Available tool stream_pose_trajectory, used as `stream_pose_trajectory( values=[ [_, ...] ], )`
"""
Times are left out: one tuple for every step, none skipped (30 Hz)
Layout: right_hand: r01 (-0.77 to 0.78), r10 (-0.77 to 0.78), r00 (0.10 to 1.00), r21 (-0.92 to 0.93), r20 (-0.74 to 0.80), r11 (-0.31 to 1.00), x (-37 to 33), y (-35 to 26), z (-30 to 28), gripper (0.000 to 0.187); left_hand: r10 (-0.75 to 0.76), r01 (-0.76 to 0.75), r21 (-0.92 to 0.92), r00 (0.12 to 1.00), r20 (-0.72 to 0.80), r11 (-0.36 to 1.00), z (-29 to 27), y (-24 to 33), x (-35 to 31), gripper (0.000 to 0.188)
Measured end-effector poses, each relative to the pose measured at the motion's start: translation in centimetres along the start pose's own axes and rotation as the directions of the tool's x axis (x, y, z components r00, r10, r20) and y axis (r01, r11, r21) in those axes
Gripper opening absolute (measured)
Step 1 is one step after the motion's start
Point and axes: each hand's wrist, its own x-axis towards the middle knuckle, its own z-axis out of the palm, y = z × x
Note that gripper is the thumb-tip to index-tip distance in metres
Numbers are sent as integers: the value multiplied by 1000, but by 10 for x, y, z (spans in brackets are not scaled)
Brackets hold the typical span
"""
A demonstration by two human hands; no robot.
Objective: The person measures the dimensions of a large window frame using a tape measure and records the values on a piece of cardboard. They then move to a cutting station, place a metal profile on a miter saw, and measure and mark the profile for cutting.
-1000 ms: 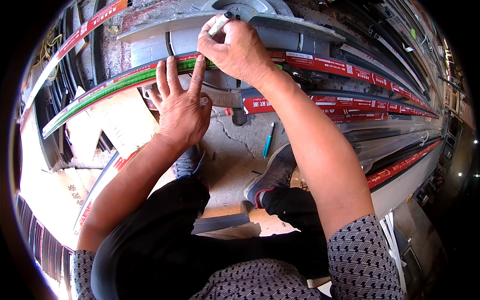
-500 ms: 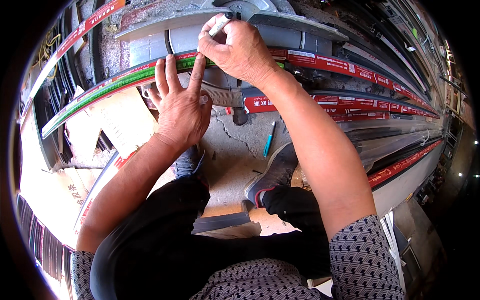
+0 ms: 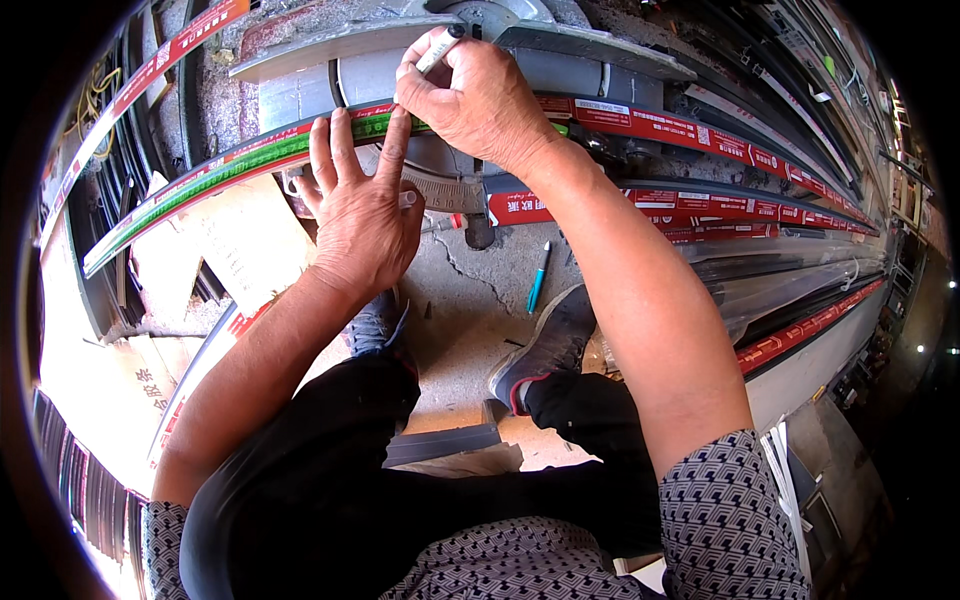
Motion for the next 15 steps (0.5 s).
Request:
stream_pose_trajectory(
  values=[
    [3,-3,1000,-4,-1,1000,0,0,0,20,2,-2,0,1000,0,1000,0,0,0,88],
    [2,-2,1000,-6,0,1000,0,-1,0,20,3,-3,0,1000,-1,1000,0,0,0,88],
    [1,-1,1000,-9,1,1000,0,-1,0,20,4,-4,0,1000,-1,1000,0,0,0,88],
    [1,-1,1000,-11,2,1000,-1,-2,0,21,4,-4,-2,1000,0,1000,0,0,0,88],
    [-2,2,1000,-5,2,1000,-1,-2,0,21,4,-4,-4,1000,0,1000,0,-1,0,88],
    [-5,5,1000,1,1,1000,-1,-2,0,21,4,-4,-6,1000,1,1000,0,-1,0,88],
    [-8,8,1000,7,1,1000,-1,-2,0,20,6,-6,-8,1000,-1,1000,0,-1,0,88],
    [-2,2,1000,7,-1,1000,-1,-1,0,20,8,-8,-11,1000,-2,1000,1,-1,0,88],
    [4,-4,1000,7,-4,1000,0,1,1,20,10,-10,-13,1000,-4,1000,1,-1,0,88],
    [10,-10,1000,7,-6,1000,0,2,1,20,11,-11,-12,1000,-4,1000,1,-1,0,88],
    [9,-9,1000,11,-1,1000,0,2,1,20,11,-11,-11,1000,-5,1000,1,-2,0,88],
    [7,-7,1000,14,3,1000,-1,2,1,21,11,-12,-10,1000,-6,1000,1,-2,0,88],
    [5,-5,1000,18,8,1000,-1,2,1,21,11,-12,-9,1000,-6,1000,1,-2,0,88],
    [7,-7,1000,15,8,1000,-1,2,1,21,12,-12,-8,1000,-7,1000,1,-2,0,88],
    [9,-9,1000,12,8,1000,0,2,0,21,12,-12,-7,1000,-8,1000,1,-1,-1,88]
  ],
)
